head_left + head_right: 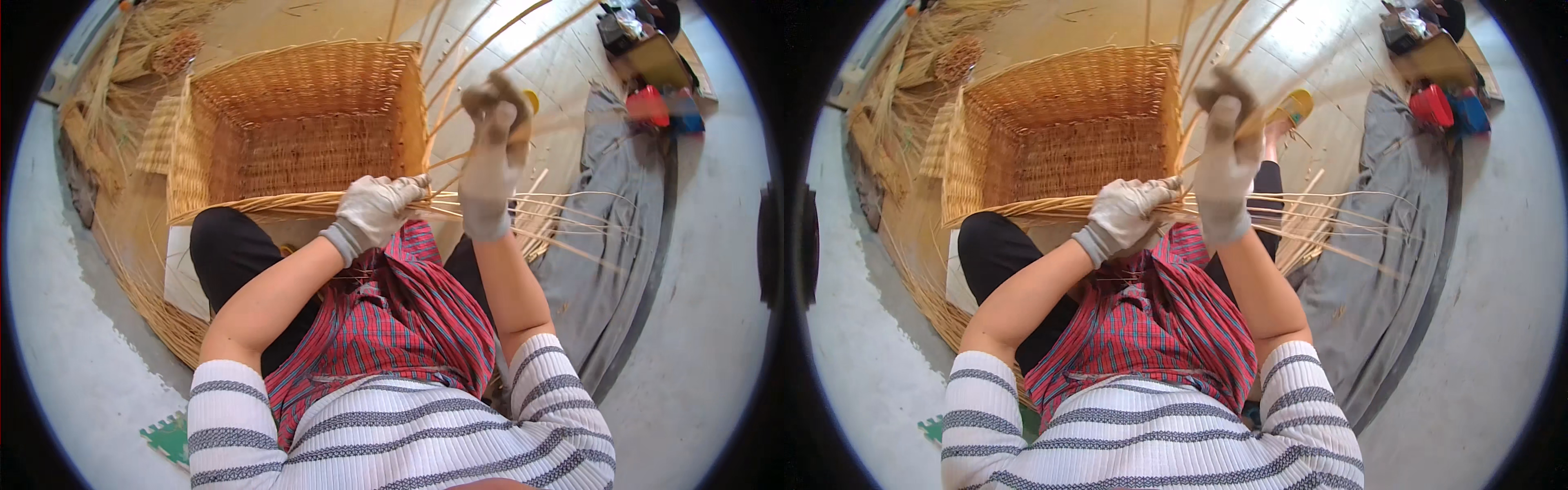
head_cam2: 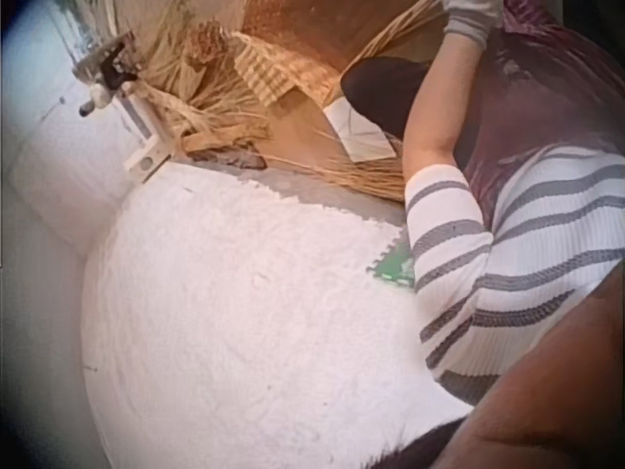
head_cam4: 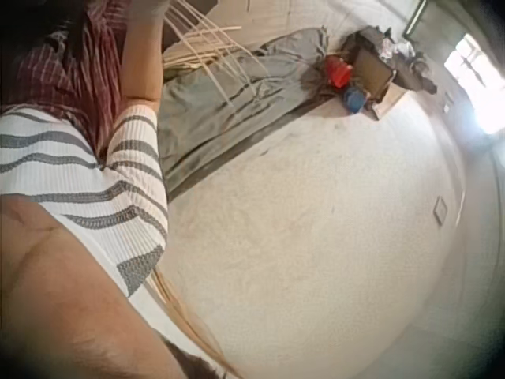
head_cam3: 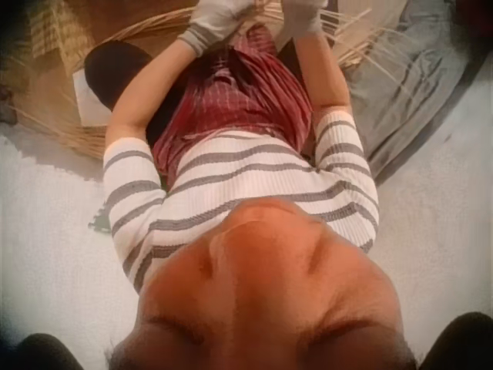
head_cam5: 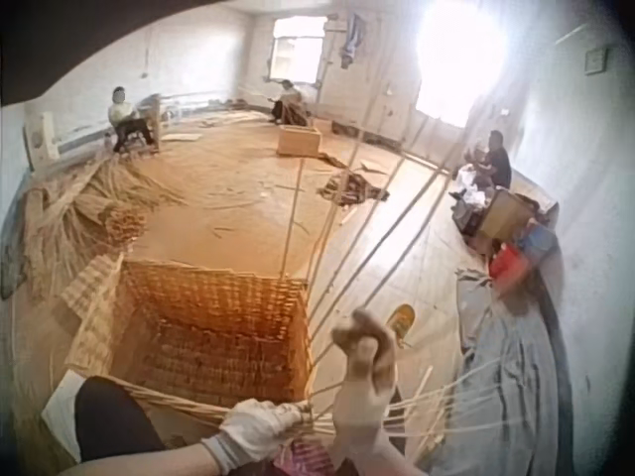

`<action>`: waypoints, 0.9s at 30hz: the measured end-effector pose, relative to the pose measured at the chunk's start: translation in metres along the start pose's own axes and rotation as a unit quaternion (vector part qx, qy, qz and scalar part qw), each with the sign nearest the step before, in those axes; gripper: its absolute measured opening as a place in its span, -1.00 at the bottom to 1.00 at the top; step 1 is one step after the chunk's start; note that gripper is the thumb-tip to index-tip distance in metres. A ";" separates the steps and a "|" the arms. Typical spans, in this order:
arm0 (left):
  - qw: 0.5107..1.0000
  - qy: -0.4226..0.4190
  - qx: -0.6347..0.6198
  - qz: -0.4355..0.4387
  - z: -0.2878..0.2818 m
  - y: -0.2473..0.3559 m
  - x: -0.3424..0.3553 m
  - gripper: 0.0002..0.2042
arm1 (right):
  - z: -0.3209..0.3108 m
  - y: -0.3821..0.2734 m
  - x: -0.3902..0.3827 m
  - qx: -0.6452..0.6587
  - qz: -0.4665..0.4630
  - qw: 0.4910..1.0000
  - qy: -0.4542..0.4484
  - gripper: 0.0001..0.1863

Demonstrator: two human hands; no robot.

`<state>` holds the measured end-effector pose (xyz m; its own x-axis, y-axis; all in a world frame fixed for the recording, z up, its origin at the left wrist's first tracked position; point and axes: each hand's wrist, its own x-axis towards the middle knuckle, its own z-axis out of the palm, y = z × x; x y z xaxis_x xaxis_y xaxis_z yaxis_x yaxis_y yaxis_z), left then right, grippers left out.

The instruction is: Weaving a rectangular wicker basket by hand.

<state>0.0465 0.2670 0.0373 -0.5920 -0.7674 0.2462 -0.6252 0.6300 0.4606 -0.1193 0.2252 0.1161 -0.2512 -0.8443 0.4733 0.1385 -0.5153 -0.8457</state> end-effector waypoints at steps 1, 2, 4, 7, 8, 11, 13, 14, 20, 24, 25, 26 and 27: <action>1.000 -0.003 0.014 0.006 -0.001 0.002 0.001 -0.65 | 0.012 0.011 0.008 -0.076 0.025 0.997 0.001 -0.53; 0.999 -0.008 0.028 0.013 -0.003 0.004 0.002 -0.66 | 0.020 0.017 0.010 -0.153 0.051 0.987 0.004 -0.55; 0.997 -0.061 0.035 -0.015 -0.002 -0.001 -0.001 -0.66 | 0.020 0.010 -0.003 0.016 0.151 0.979 -0.138 -0.43; 1.000 -0.009 -0.008 -0.007 0.003 -0.003 -0.001 -0.67 | -0.008 0.002 0.001 0.058 0.016 0.987 -0.148 -0.05; 1.000 -0.011 -0.007 -0.005 0.004 -0.004 0.001 -0.67 | -0.027 0.009 -0.002 0.088 0.010 0.987 -0.134 -0.06; 0.997 0.038 -0.055 0.024 0.006 -0.007 0.003 -0.69 | -0.045 0.039 -0.006 0.263 0.139 0.954 0.027 -0.17; 0.997 -0.033 0.053 -0.052 0.003 -0.003 0.004 -0.73 | -0.061 0.110 0.009 0.092 0.326 0.923 0.185 -0.34; 0.997 -0.038 0.054 -0.039 0.006 -0.004 0.006 -0.73 | -0.073 0.161 0.008 -0.038 0.378 0.916 0.128 -0.49; 0.987 -0.073 0.139 0.019 0.023 -0.008 0.007 -0.83 | -0.046 0.221 -0.010 0.250 0.317 0.911 0.080 -0.66; 0.983 -0.104 0.150 0.004 0.016 -0.006 0.005 -0.80 | -0.047 0.176 -0.012 -0.110 0.267 0.957 0.034 -0.65; 0.984 -0.094 0.151 0.013 0.017 -0.004 0.006 -0.79 | -0.053 0.162 -0.011 -0.093 0.236 0.967 0.017 -0.63; 0.984 -0.084 0.153 0.017 0.017 -0.006 0.006 -0.78 | -0.057 0.136 -0.005 -0.033 0.238 0.970 0.046 -0.62; 0.986 -0.063 0.149 0.022 0.018 -0.006 0.005 -0.79 | -0.076 0.102 0.007 -0.051 0.289 0.953 -0.074 -0.65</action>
<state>0.0386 0.2610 0.0206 -0.6690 -0.7293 0.1430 -0.7082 0.6840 0.1753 -0.1797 0.1783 0.0145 -0.0211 -0.9983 -0.0551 0.1177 0.0523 -0.9917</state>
